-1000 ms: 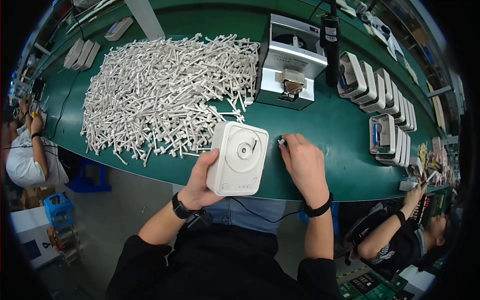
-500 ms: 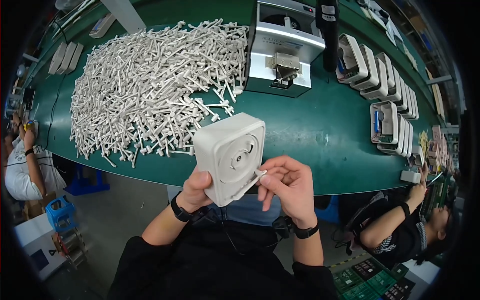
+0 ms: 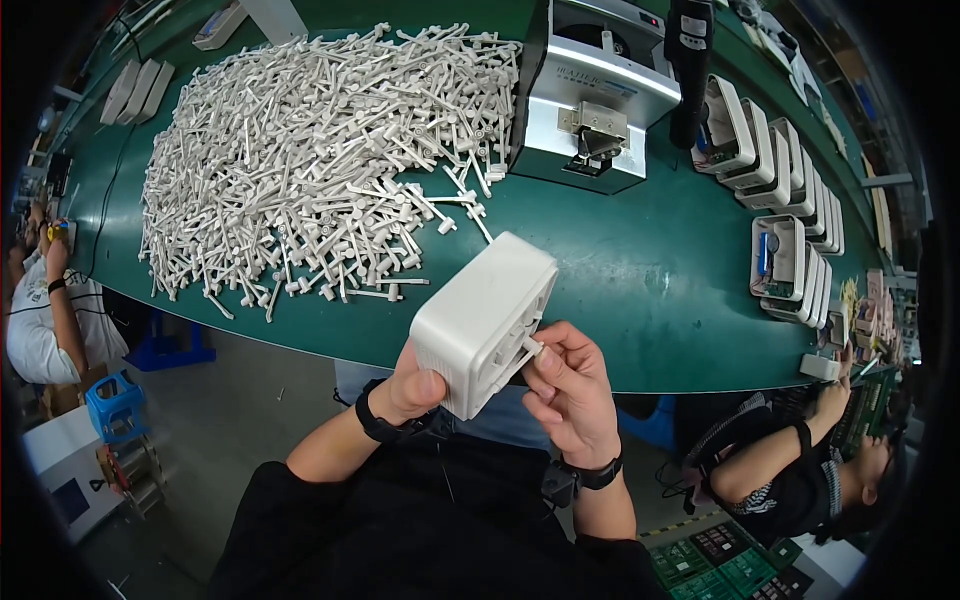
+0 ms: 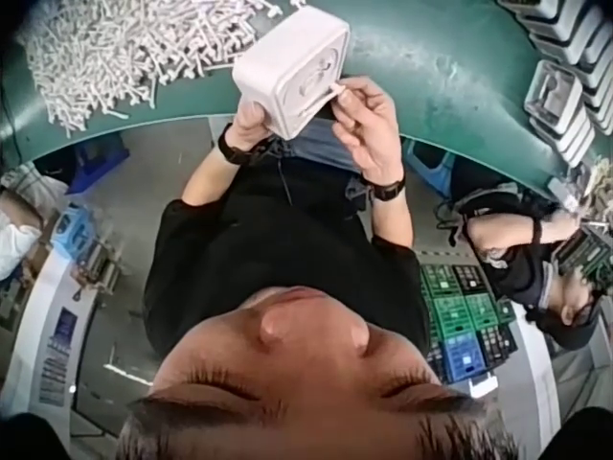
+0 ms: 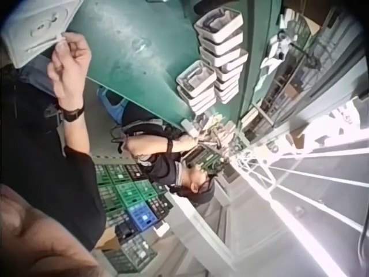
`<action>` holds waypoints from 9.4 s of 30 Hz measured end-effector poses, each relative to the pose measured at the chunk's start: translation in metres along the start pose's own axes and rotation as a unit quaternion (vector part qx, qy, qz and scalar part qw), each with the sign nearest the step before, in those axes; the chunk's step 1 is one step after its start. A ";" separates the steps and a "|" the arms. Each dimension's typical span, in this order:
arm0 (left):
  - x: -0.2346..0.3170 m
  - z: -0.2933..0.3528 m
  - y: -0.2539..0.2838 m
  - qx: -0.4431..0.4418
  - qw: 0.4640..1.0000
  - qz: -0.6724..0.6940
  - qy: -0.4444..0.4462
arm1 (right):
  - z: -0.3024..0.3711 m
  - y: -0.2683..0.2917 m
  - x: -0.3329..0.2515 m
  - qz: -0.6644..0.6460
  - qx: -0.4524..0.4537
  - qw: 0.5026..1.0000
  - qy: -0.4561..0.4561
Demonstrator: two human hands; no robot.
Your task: Assembling small electronic components into a white plastic housing using an electric screwdriver.
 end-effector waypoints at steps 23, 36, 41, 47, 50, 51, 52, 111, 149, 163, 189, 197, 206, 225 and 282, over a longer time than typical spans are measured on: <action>0.030 -0.077 -0.090 -0.151 0.499 -0.853 0.001 | -0.093 -0.062 -0.279 0.740 0.170 0.454 0.465; 0.038 -0.043 -0.033 -0.001 0.732 -0.679 -0.059 | -0.027 -0.120 -0.222 0.390 -0.061 0.786 0.477; 0.039 -0.042 -0.032 0.020 0.672 -0.736 -0.083 | -0.071 -0.156 -0.202 0.433 -0.147 0.716 0.528; 0.041 -0.046 -0.031 0.031 0.676 -0.734 -0.058 | -0.102 -0.138 -0.212 0.438 -0.032 0.728 0.527; 0.042 -0.042 -0.029 0.036 0.684 -0.726 -0.052 | -0.093 -0.140 -0.202 0.426 -0.033 0.742 0.517; 0.042 -0.041 -0.030 0.036 0.686 -0.725 -0.054 | -0.085 -0.143 -0.198 0.418 -0.040 0.750 0.511; 0.044 -0.040 -0.028 0.039 0.686 -0.724 -0.057 | -0.081 -0.145 -0.193 0.409 -0.051 0.758 0.506; -0.008 -0.054 -0.039 -0.008 0.998 0.012 0.057 | -0.035 -0.050 -0.248 0.690 0.119 0.556 0.448; 0.025 -0.062 -0.053 -0.205 0.649 -0.732 -0.017 | 0.052 0.064 -0.107 0.808 0.348 0.447 0.162; 0.026 -0.049 -0.037 -0.135 0.721 -0.678 -0.046 | -0.039 -0.020 -0.044 0.848 0.160 0.475 0.176; 0.183 -0.236 0.082 -0.160 0.414 -0.884 0.148 | -0.039 -0.021 -0.051 0.791 0.119 0.540 0.263; 0.240 -0.244 0.040 -0.117 0.547 -0.794 0.238 | -0.040 -0.016 -0.050 0.790 0.111 0.542 0.264; 0.275 -0.254 0.137 0.024 0.407 -0.895 0.182 | -0.042 -0.022 -0.046 0.787 0.107 0.545 0.268; 0.291 -0.180 0.107 -0.046 0.420 -0.890 0.172 | -0.044 -0.020 -0.044 0.795 0.109 0.541 0.251; 0.056 -0.011 -0.017 -0.093 0.962 -0.251 0.051 | -0.011 -0.036 -0.034 0.164 0.004 0.984 0.065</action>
Point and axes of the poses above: each hand's wrist, its own z-axis away from the middle knuckle, its own y-axis out of the back of the hand, x = y × z, the point moved 6 cm from there along -z, towards the middle knuckle, and after that the axes turned 12 degrees about -x, right-handed, at the moved point
